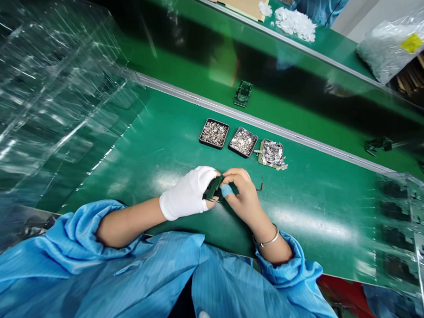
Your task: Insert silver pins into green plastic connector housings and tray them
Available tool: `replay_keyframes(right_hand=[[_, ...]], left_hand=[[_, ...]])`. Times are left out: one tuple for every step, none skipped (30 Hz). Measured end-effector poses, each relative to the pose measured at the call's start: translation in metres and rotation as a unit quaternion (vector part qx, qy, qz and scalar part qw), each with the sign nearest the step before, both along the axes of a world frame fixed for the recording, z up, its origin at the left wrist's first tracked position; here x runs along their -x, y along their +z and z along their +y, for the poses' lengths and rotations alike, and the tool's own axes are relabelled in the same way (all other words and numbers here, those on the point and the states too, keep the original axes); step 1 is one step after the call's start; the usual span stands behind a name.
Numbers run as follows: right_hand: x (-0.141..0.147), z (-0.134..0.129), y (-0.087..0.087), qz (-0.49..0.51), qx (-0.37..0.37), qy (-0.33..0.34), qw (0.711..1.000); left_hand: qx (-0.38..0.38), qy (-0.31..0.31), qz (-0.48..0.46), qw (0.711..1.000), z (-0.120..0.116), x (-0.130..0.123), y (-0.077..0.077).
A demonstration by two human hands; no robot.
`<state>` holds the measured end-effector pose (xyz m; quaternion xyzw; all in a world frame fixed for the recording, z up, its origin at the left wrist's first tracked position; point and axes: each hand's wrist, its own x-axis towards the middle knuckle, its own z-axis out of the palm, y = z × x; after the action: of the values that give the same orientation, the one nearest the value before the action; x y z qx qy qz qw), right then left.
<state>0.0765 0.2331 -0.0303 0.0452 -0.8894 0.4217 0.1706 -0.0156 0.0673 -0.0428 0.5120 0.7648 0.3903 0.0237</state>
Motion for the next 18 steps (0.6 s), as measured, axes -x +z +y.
replay_keyframes(right_hand=[[0.000,-0.001,0.000,-0.002,0.011,-0.001,1.000],[0.001,-0.001,-0.001,-0.006,0.022,-0.002,1.000],[0.001,-0.002,-0.001,-0.009,0.032,-0.005,0.999],[0.001,-0.003,-0.001,-0.012,0.042,-0.010,0.999],[0.002,-0.004,-0.001,-0.014,0.049,-0.016,0.999],[0.002,-0.005,-0.001,-0.015,0.054,-0.024,0.998],[0.002,-0.006,-0.001,-0.014,0.055,-0.033,0.998],[0.003,-0.007,-0.002,-0.014,0.054,-0.041,0.998],[0.003,-0.008,-0.002,-0.015,0.052,-0.049,0.997],[0.003,-0.009,-0.002,-0.016,0.051,-0.055,0.997],[0.003,-0.010,-0.002,-0.016,0.052,-0.059,0.997],[0.003,-0.011,-0.002,-0.017,0.053,-0.060,0.997],[0.002,-0.013,-0.002,-0.018,0.055,-0.059,0.997],[0.002,-0.014,-0.002,-0.019,0.058,-0.058,0.996],[0.002,-0.015,-0.002,-0.020,0.060,-0.055,0.996],[0.001,-0.016,-0.002,-0.021,0.061,-0.053,0.997],[0.001,-0.016,-0.002,-0.022,0.063,-0.051,0.996],[0.001,-0.016,-0.002,-0.024,0.064,-0.049,0.996]], left_hand=[[-0.001,-0.002,-0.003,1.000,0.000,0.000,0.001],[-0.003,-0.008,-0.016,1.000,-0.001,0.000,0.002],[-0.006,-0.016,-0.035,0.999,-0.001,0.000,0.003],[-0.008,-0.024,-0.057,0.998,0.000,0.001,0.004],[-0.008,-0.029,-0.076,0.997,0.000,0.001,0.005],[-0.008,-0.028,-0.088,0.996,0.001,0.001,0.006],[-0.009,-0.019,-0.092,0.996,0.002,0.000,0.006],[-0.009,-0.007,-0.090,0.996,0.002,0.000,0.006],[-0.006,0.006,-0.084,0.996,0.003,0.001,0.005],[-0.005,0.019,-0.077,0.997,0.004,0.001,0.005],[-0.002,0.030,-0.067,0.997,0.005,0.001,0.004],[0.001,0.036,-0.059,0.998,0.006,0.002,0.003],[0.004,0.038,-0.050,0.998,0.006,0.004,0.003],[0.006,0.038,-0.044,0.998,0.007,0.005,0.003],[0.006,0.037,-0.038,0.999,0.007,0.006,0.004],[0.007,0.035,-0.033,0.999,0.007,0.007,0.004],[0.009,0.034,-0.028,0.999,0.007,0.007,0.006],[0.011,0.034,-0.023,0.999,0.007,0.007,0.007]])
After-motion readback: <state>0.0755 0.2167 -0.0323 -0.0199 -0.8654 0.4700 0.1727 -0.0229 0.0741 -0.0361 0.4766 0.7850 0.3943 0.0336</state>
